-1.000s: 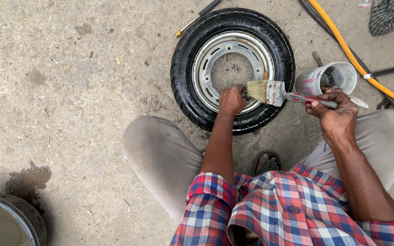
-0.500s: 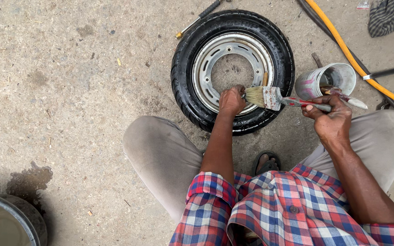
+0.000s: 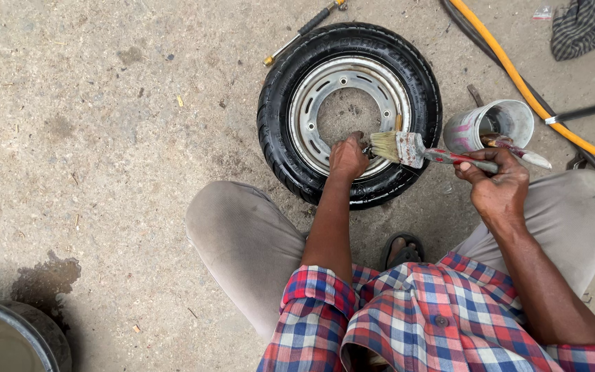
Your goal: The person washes a tire and rim with water, then applies a sealant to the rim using a brush. They use a screwdriver to work on the valve stem and finally inflate the tire using an air hose.
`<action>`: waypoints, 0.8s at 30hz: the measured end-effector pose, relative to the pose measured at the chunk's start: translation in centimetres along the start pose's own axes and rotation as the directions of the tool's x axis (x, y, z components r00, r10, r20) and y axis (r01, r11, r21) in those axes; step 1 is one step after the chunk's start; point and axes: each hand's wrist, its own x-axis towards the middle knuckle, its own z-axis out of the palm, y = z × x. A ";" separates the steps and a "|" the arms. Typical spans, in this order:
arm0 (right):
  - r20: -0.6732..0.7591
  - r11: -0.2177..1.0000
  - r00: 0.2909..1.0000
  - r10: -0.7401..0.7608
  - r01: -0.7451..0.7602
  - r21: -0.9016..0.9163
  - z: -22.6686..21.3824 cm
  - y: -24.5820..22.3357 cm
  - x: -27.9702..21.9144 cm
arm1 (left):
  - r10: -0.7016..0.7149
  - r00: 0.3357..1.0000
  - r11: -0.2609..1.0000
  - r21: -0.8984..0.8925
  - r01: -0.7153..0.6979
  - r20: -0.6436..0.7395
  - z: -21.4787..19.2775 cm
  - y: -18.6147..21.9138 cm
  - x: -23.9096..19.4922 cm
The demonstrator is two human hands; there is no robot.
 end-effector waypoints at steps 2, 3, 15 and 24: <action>0.013 0.999 1.000 -0.023 0.023 0.035 0.3 -0.2 0.6 | -0.044 0.999 0.999 -0.025 0.044 0.002 -0.1 0.0 0.1; 0.006 0.998 1.000 -0.026 0.026 0.056 0.2 -0.1 0.3 | -0.057 0.998 0.998 -0.028 0.057 0.013 0.1 0.1 0.0; -0.251 0.994 0.962 -0.112 0.110 -0.025 -19.6 5.0 8.8 | 0.158 0.979 0.986 0.066 -0.150 -0.131 1.8 -0.2 -1.2; -0.156 0.589 0.950 -0.269 0.034 -0.807 -11.2 0.9 11.1 | 0.245 0.912 0.968 0.128 -0.214 -0.329 3.4 -0.5 -2.0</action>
